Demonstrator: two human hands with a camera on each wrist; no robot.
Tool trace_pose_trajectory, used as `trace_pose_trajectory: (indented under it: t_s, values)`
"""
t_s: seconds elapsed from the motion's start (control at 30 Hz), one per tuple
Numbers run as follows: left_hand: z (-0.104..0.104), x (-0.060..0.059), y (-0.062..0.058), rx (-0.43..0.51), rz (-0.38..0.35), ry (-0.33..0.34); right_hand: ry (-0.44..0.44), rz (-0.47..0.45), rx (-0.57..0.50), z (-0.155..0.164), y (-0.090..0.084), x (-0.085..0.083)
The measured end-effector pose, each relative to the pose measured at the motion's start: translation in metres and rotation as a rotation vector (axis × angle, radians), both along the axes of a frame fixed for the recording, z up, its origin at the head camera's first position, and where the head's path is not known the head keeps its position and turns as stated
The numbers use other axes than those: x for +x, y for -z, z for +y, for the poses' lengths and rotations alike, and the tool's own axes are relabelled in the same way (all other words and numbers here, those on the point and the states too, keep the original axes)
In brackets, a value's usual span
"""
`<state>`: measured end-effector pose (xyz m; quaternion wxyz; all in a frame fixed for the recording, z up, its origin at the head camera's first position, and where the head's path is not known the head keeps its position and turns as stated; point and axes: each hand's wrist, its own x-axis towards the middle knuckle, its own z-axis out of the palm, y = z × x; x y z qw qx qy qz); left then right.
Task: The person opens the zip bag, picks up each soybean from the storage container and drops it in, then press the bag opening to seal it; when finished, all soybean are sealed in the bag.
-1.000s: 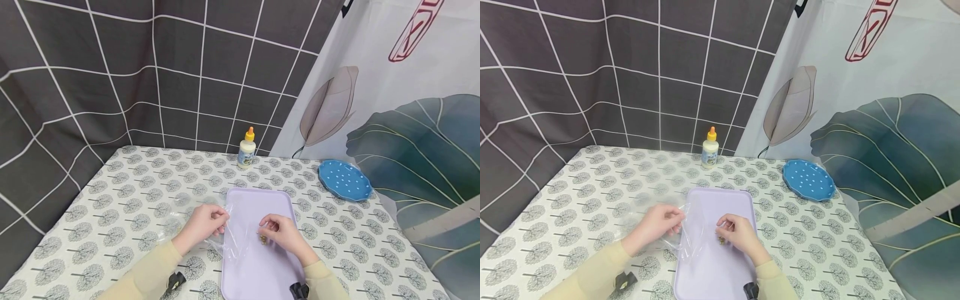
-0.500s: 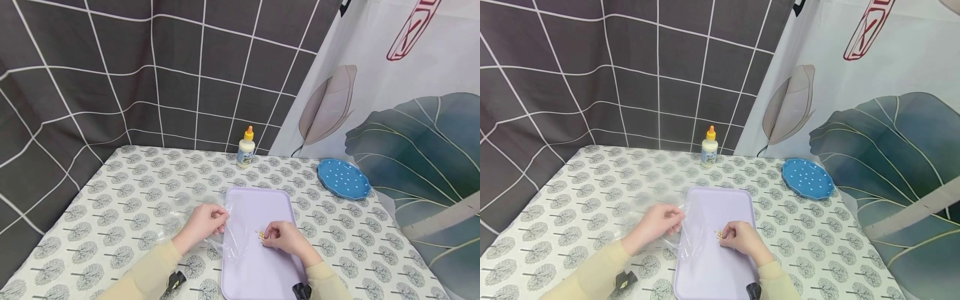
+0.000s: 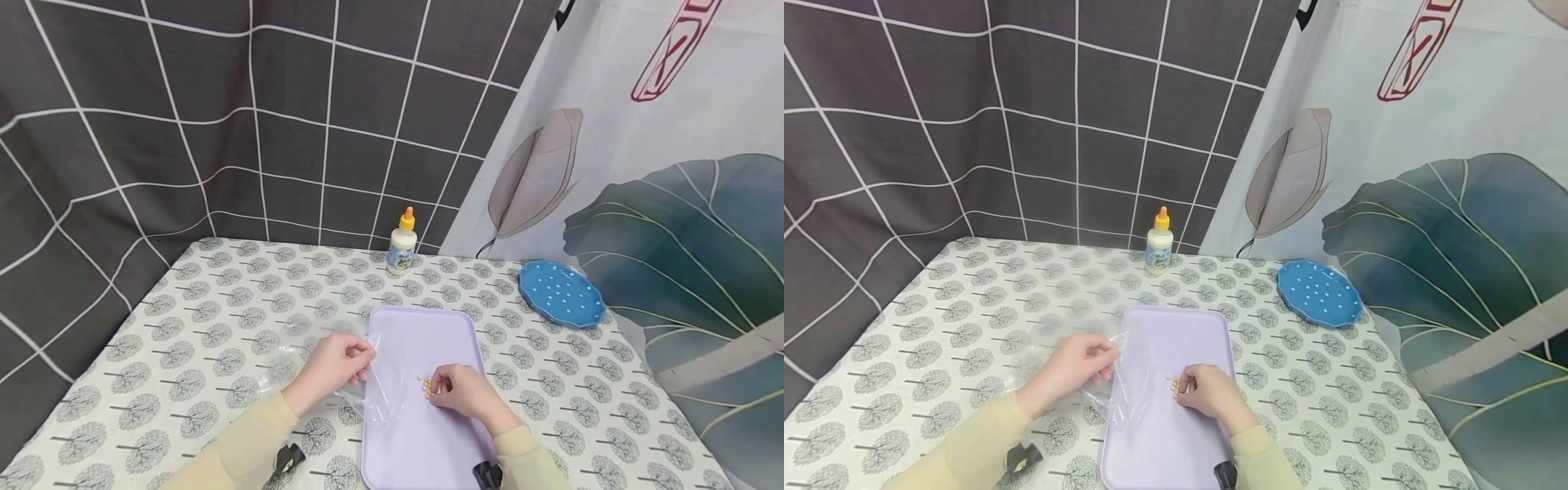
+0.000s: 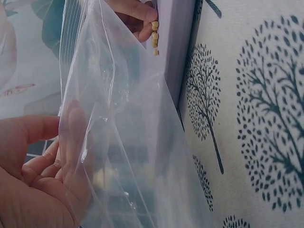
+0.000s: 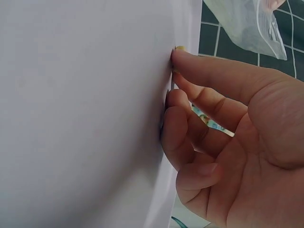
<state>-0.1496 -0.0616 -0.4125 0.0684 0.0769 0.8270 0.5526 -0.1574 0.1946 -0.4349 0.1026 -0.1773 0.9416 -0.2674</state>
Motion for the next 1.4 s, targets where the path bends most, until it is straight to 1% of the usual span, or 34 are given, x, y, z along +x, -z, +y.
trace_pose_trajectory:
  t_s: [0.4,0.57,0.7,0.87,1.13,1.27,1.4]
  values:
    - [0.0,0.0,0.001,0.003,-0.01,-0.01,-0.004,0.002,0.005,0.001,0.001,0.001]
    - [0.0,0.0,0.0,0.005,-0.005,-0.008,0.009,0.009,-0.01,0.002,0.0,0.001]
    - [0.0,0.0,0.0,0.002,-0.003,-0.007,0.03,0.013,-0.063,0.004,-0.001,0.0]
    - [0.0,-0.001,-0.001,0.002,0.001,-0.006,0.059,0.003,-0.154,0.003,-0.005,0.0]
    - [0.0,-0.001,0.0,0.002,0.003,-0.003,0.056,0.068,-0.321,-0.008,-0.015,0.001]
    - [0.0,-0.001,0.0,0.002,0.003,-0.004,0.026,0.077,-0.391,-0.014,-0.019,0.004]
    - [0.0,-0.001,0.0,0.001,0.003,-0.005,-0.028,0.094,-0.393,-0.021,-0.019,0.006]
